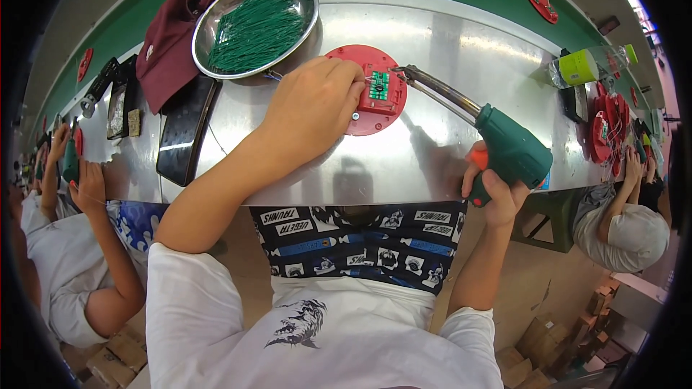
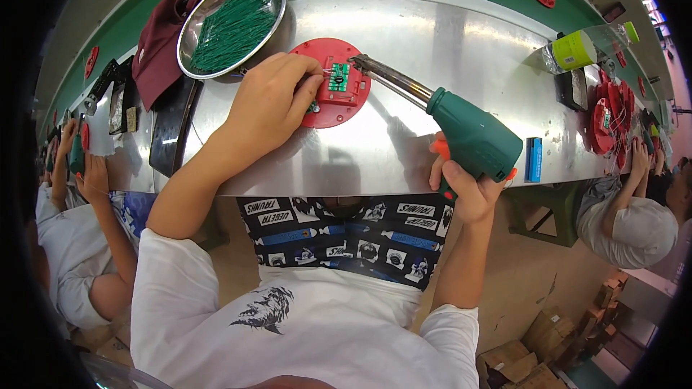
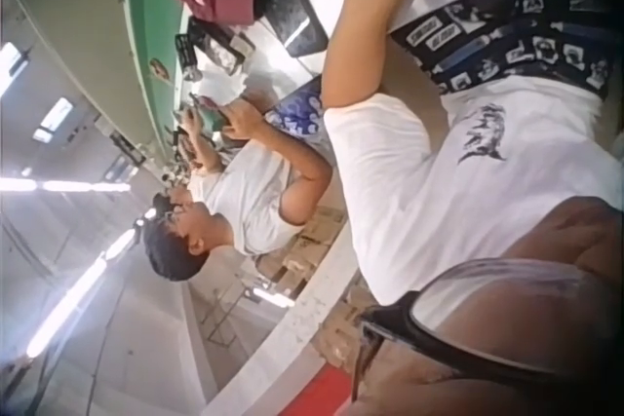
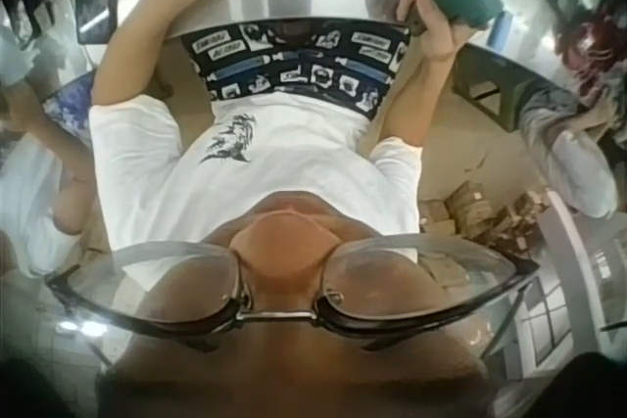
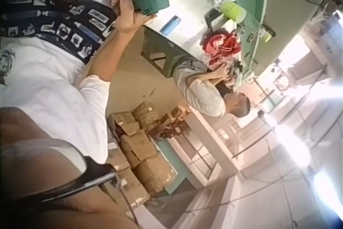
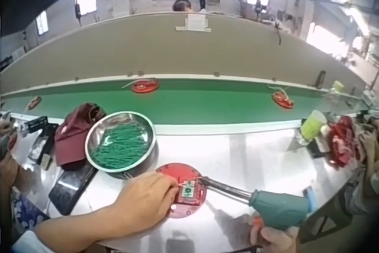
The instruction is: The person solders wires onto circuit boards mounted on circular plastic bases using a soldering gun, taking and returning the components to a conveyor belt.
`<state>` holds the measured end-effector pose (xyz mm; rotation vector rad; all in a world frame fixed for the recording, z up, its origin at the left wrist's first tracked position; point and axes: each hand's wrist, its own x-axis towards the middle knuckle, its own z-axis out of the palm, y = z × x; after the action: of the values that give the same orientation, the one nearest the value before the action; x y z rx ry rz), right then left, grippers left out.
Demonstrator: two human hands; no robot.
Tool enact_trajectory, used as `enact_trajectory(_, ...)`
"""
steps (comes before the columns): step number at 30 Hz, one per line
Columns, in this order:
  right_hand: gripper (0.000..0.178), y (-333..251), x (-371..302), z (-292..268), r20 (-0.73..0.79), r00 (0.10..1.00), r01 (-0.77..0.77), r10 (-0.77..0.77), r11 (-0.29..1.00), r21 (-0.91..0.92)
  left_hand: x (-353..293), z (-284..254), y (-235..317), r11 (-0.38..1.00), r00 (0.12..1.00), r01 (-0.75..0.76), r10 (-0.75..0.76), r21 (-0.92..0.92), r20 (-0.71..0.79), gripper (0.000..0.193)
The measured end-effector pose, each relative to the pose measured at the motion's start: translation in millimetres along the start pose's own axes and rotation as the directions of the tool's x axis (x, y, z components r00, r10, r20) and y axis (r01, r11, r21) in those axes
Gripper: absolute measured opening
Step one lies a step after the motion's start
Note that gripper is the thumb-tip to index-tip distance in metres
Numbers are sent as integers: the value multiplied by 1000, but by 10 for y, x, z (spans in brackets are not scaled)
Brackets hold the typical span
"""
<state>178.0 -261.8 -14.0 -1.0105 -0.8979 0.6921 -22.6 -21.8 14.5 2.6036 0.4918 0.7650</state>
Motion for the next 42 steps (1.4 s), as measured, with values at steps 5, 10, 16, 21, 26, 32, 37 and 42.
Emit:
enact_trajectory(5, 50, 0, 1, -7, -7, 1000, 1, -1, 1000, -23, 0, -8, 18, 1000, 1000, 1, -1, 6, 13, 10)
enact_trajectory(10, 48, 10, -11, -32, -29, 999, -34, 33, 999, -28, -14, -45, 71, 996, 994, 74, -70, -51, 82, 11)
enact_trajectory(16, 48, -43, -16, 12, -46, 998, -46, 44, 998, -50, 51, -149, 67, 999, 995, 50, -51, -14, -84, 9)
enact_trajectory(21, 48, -82, 9, 33, 21, 998, -62, 64, 994, -86, 68, -208, 119, 994, 963, -101, 87, -44, -257, 11)
enact_trajectory(26, 44, -80, -29, 29, 43, 997, -53, 60, 986, -155, -6, -58, 50, 996, 999, -39, 38, -78, -6, 9)
enact_trajectory(32, 34, -83, -46, -10, 88, 989, -105, 120, 981, -161, -17, -16, 21, 995, 1000, -10, 11, -100, 5, 8)
enact_trajectory(37, 37, -94, -14, 33, 44, 989, -130, 140, 976, -177, -30, -7, 12, 994, 1000, 3, -4, -111, -8, 7)
enact_trajectory(42, 46, -76, -18, -16, 90, 984, -125, 152, 959, -255, -7, 15, 6, 996, 1000, -9, 9, -91, -5, 7)
